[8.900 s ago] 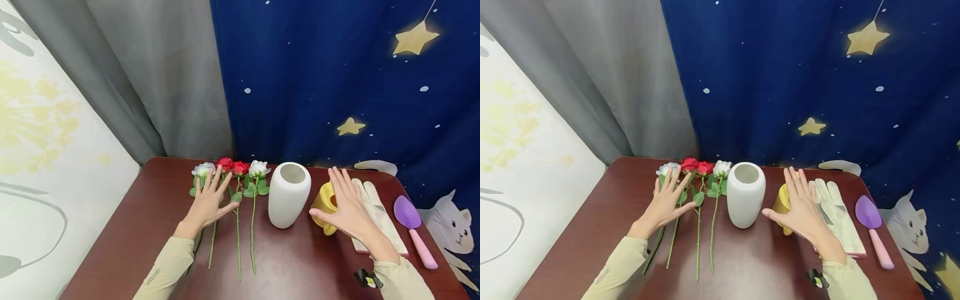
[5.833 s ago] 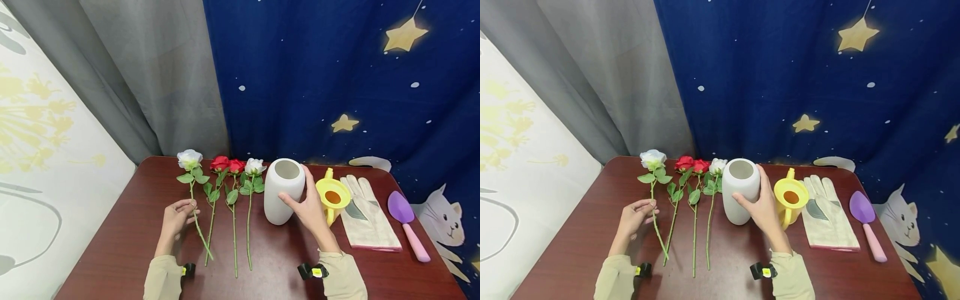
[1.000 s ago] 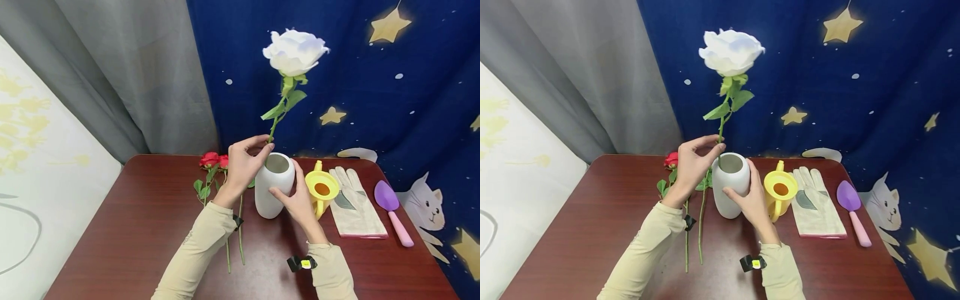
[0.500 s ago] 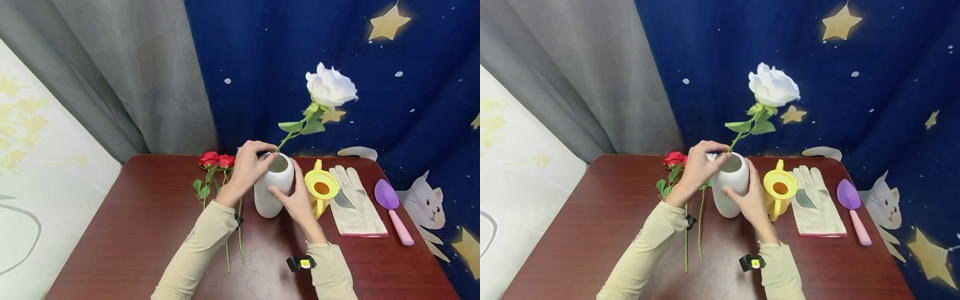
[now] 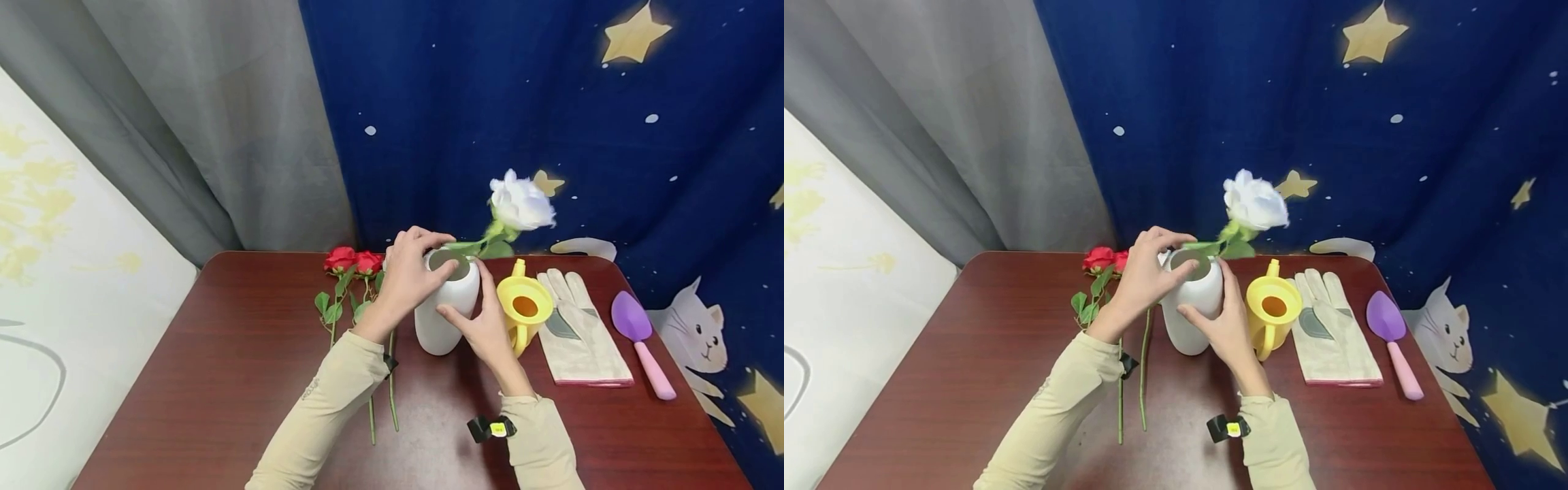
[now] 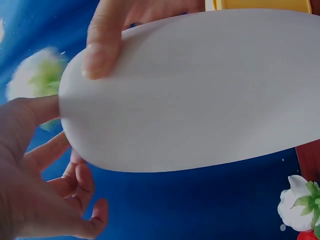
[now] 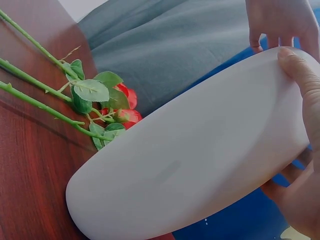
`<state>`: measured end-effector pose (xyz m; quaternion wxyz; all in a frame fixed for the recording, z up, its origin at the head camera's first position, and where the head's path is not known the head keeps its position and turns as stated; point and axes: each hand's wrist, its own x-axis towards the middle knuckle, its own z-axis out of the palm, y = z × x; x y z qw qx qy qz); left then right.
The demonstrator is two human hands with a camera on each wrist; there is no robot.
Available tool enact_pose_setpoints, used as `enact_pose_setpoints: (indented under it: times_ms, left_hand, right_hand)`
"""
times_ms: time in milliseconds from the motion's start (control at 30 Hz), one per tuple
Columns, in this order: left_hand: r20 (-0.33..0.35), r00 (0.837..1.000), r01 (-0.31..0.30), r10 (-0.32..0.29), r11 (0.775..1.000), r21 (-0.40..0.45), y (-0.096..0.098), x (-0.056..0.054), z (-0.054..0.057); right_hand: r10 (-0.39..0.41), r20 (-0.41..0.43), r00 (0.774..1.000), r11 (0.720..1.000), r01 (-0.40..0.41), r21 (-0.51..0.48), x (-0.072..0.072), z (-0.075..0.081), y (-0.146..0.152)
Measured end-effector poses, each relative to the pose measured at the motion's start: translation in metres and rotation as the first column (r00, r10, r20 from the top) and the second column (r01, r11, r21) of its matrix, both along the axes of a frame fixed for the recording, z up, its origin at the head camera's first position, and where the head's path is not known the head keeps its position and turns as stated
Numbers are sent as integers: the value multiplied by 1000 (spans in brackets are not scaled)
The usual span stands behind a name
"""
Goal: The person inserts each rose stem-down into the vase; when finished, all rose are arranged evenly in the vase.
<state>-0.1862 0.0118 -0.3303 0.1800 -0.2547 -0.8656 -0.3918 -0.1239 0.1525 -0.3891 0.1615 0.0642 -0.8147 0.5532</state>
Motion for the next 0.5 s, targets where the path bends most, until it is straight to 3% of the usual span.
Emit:
enact_pose_setpoints:
  times_ms: [233, 500]
  left_hand:
    - [-3, 999, 51, -52, 974, 220, -10, 1, 1]
    - [-8, 1000, 24, -23, 914, 405, -27, 8, -8]
  right_hand:
    - [-21, 10, 1000, 1000, 21, -8, 4, 6, -4]
    - [-36, 44, 998, 999, 36, 1, 4, 6, -3]
